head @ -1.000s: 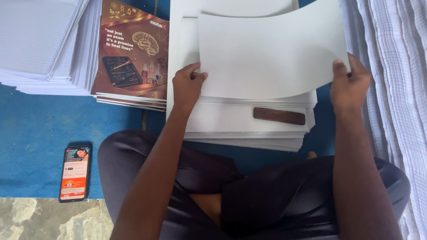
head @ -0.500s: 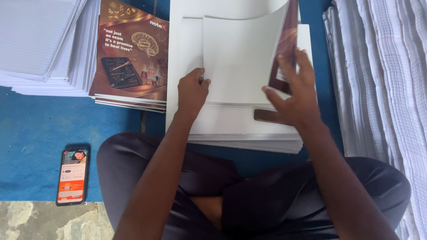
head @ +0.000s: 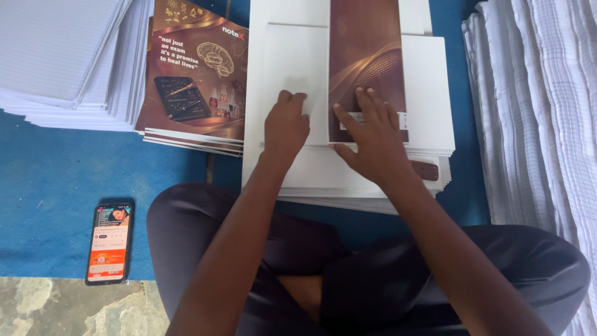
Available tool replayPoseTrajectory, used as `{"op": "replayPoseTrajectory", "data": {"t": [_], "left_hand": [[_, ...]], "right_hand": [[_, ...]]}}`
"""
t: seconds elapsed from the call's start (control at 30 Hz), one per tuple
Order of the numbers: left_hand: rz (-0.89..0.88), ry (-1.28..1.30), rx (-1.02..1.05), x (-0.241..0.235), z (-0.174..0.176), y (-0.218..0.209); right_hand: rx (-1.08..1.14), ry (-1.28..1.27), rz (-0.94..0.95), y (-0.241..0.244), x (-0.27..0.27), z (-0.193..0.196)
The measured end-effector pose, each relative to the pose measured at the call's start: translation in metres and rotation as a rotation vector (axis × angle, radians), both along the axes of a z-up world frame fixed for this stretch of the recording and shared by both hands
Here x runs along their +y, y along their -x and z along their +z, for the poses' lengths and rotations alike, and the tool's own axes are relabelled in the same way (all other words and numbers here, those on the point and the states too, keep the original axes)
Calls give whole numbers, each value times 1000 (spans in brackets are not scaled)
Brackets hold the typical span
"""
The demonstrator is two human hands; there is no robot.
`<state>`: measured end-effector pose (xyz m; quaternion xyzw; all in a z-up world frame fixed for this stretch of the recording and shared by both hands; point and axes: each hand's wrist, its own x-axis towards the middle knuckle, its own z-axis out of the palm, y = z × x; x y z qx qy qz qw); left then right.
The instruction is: The person sits on the floor and repeatedly places a brown notebook cover over a stack of white paper, presses it down, and uses a small wooden tool to smooth the cover. They then remove the cover and repeat the process with another stack of paper.
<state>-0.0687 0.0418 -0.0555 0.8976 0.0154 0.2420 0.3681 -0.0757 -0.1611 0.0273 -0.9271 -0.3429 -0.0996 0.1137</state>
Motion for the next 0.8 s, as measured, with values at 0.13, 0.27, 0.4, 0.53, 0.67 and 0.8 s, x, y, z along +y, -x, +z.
{"op": "replayPoseTrajectory", "data": {"t": [0.13,0.27,0.4,0.53,0.67,0.8], "left_hand": [[-10,85,26,3,-5,-11],[-131,313,24,14,-4,-21],[-98,462,419,18,1,-24],[-74,404,243,15,-3,-26],[-41,385,283,16,-11,-33],[-51,426,341,19,-12,-32]], "right_hand": [[-14,11,-12,-1,18,-9],[-7,67,-56,-2,31,-11],[-9,109,-45,0,43,-10],[20,101,-17,2,49,-3],[25,-86,-17,-6,39,7],[-63,-261,-184,-41,15,14]]}}
